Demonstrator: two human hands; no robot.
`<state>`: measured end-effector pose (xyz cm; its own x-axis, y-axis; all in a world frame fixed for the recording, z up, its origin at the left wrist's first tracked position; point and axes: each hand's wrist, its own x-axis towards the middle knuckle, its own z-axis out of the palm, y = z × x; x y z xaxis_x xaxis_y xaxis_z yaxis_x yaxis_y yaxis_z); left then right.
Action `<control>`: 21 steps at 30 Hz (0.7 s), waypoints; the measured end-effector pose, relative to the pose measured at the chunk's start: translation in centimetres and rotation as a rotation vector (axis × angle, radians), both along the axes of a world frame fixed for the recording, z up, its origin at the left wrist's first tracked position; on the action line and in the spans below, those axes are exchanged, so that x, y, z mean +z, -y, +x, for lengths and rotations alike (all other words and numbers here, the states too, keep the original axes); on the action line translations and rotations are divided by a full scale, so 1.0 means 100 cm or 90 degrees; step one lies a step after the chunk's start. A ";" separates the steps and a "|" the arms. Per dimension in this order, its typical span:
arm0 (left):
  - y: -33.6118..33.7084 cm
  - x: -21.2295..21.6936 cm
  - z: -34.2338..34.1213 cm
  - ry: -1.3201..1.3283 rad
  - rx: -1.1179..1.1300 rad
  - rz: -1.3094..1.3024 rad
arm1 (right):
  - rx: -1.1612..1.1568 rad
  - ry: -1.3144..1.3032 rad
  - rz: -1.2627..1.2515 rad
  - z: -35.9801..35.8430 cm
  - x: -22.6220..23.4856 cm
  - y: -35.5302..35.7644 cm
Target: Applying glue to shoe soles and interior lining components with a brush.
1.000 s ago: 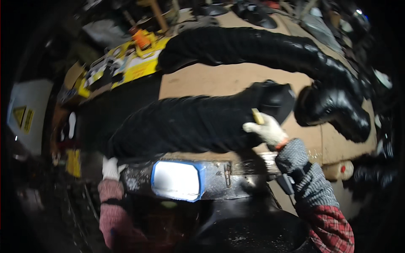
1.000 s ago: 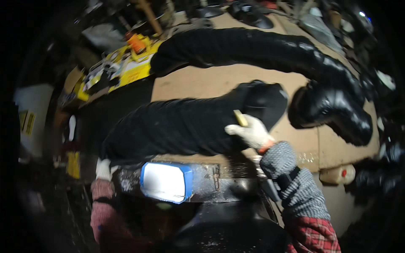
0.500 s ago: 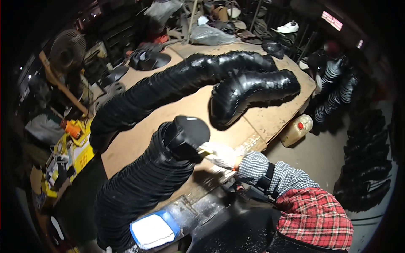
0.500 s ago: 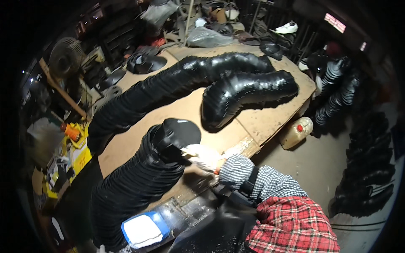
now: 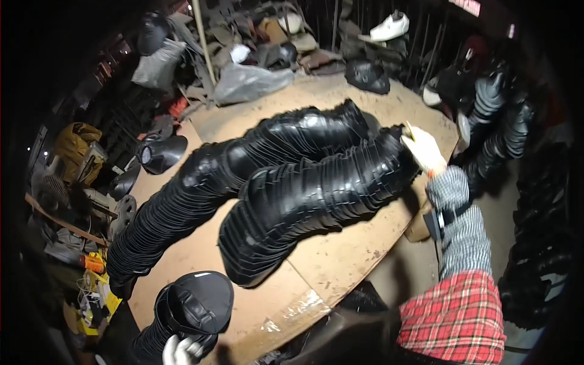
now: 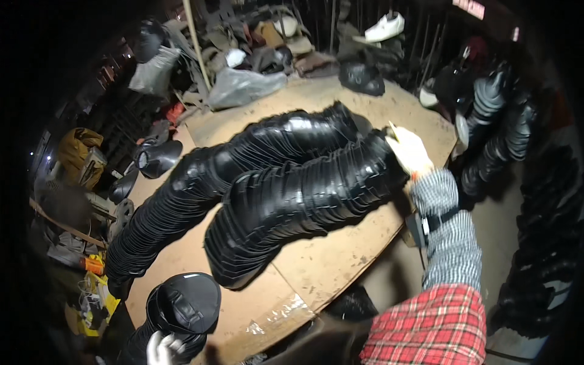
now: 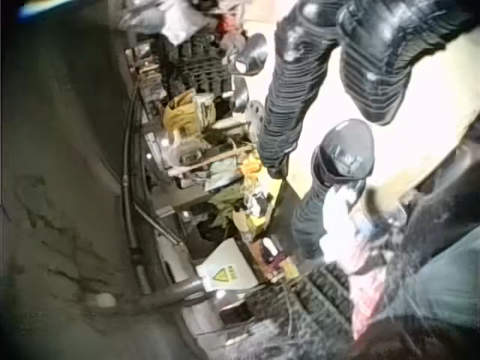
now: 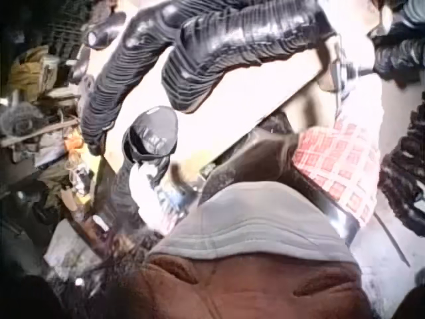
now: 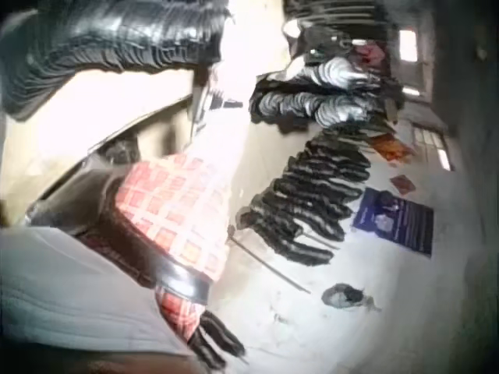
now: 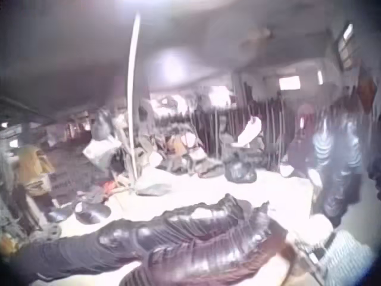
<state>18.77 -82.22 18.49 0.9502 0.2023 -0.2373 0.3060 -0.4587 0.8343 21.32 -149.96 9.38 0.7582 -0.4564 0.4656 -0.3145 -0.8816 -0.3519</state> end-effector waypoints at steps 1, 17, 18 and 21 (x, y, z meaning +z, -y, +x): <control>0.034 -0.011 0.003 0.028 -0.036 0.025 | 0.017 -0.072 0.025 0.017 0.018 0.015; 0.438 -0.023 0.200 0.556 -0.632 0.428 | 0.153 -0.479 0.468 0.256 0.008 0.144; 0.460 -0.025 0.212 0.568 -0.655 0.440 | 0.148 -0.483 0.489 0.256 0.012 0.137; 0.527 -0.038 0.246 0.523 -0.742 0.493 | 0.208 -0.496 0.548 0.268 -0.037 0.164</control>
